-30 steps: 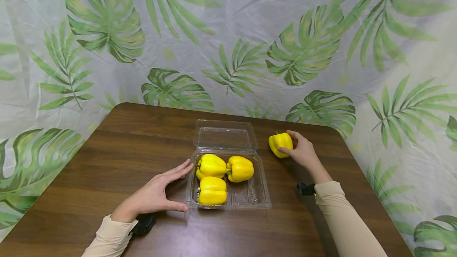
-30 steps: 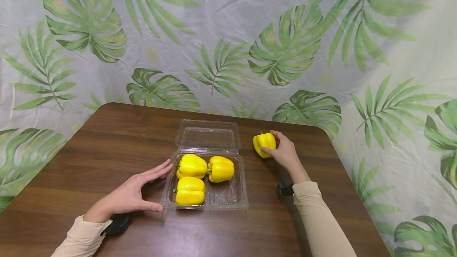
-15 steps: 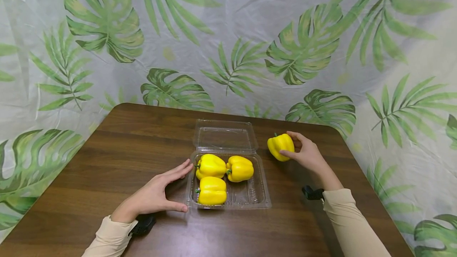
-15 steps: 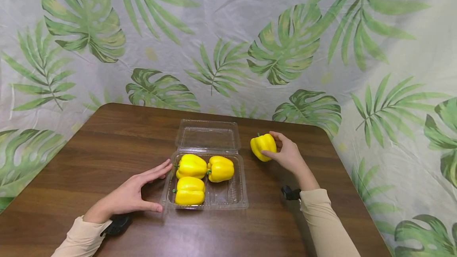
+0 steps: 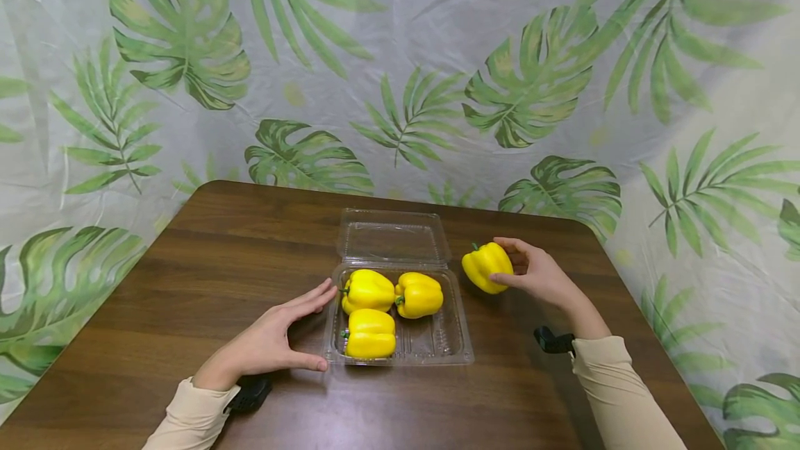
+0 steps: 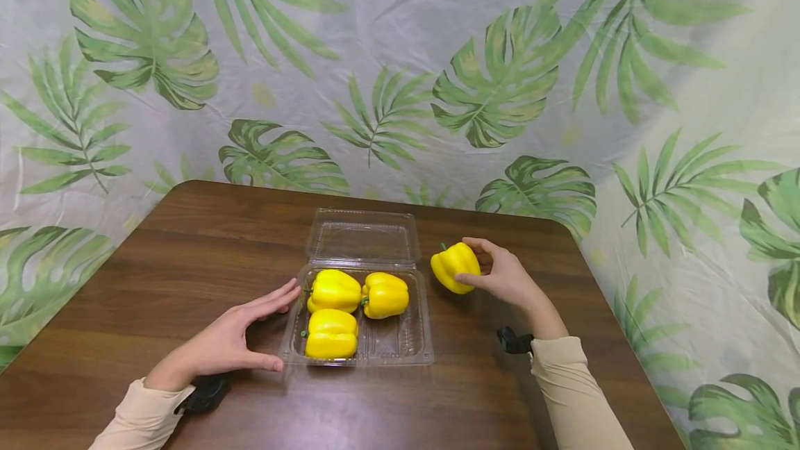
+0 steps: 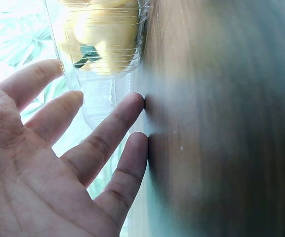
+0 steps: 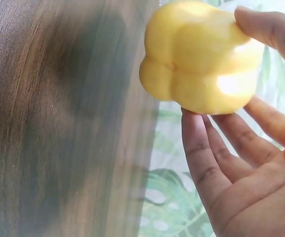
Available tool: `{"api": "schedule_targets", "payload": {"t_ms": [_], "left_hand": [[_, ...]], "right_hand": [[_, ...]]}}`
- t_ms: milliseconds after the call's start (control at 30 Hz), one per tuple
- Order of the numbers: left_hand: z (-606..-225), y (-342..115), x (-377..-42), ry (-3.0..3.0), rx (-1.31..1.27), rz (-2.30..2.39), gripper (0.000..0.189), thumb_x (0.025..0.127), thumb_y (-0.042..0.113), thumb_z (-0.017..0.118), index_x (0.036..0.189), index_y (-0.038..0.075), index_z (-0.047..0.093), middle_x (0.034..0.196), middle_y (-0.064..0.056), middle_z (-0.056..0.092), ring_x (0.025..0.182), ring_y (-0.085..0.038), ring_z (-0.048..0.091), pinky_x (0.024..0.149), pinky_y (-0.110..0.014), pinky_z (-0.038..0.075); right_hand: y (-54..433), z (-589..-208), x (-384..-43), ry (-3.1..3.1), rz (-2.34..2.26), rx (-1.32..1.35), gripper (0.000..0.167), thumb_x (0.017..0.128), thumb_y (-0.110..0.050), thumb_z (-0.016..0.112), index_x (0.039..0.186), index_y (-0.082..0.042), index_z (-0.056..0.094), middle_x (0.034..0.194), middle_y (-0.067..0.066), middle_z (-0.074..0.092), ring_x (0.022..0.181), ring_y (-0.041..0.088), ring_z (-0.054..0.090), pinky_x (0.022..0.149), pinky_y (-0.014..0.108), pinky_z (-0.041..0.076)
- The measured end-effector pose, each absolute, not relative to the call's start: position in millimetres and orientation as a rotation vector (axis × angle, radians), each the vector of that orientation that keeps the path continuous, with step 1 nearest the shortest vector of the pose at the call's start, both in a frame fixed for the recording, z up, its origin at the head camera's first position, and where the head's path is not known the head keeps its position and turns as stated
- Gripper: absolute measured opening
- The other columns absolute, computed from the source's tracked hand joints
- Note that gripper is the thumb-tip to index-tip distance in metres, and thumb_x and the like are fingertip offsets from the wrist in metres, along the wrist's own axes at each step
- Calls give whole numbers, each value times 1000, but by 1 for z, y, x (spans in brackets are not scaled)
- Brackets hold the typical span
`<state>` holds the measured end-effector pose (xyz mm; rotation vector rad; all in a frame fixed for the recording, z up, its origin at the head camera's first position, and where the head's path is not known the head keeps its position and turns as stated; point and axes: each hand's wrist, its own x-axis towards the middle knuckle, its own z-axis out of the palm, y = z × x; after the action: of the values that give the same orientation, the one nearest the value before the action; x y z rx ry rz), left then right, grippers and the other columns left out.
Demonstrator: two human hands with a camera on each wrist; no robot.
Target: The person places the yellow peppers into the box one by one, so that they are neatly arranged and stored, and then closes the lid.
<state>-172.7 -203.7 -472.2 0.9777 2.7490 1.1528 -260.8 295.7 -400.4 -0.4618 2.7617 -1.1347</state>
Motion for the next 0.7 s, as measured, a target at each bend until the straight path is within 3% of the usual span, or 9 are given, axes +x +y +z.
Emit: {"api": "schedule_targets", "payload": {"t_ms": [700], "left_hand": [[-472, -204, -173, 2744, 964, 1147, 110, 77, 52, 95, 167, 20, 41, 178, 0, 30, 158, -31, 42, 120, -58, 44]], "right_hand": [[291, -394, -254, 2679, -1137, -569, 79, 94, -28, 86, 160, -6, 48, 146, 18, 66, 121, 32, 69, 92, 25, 60]]}}
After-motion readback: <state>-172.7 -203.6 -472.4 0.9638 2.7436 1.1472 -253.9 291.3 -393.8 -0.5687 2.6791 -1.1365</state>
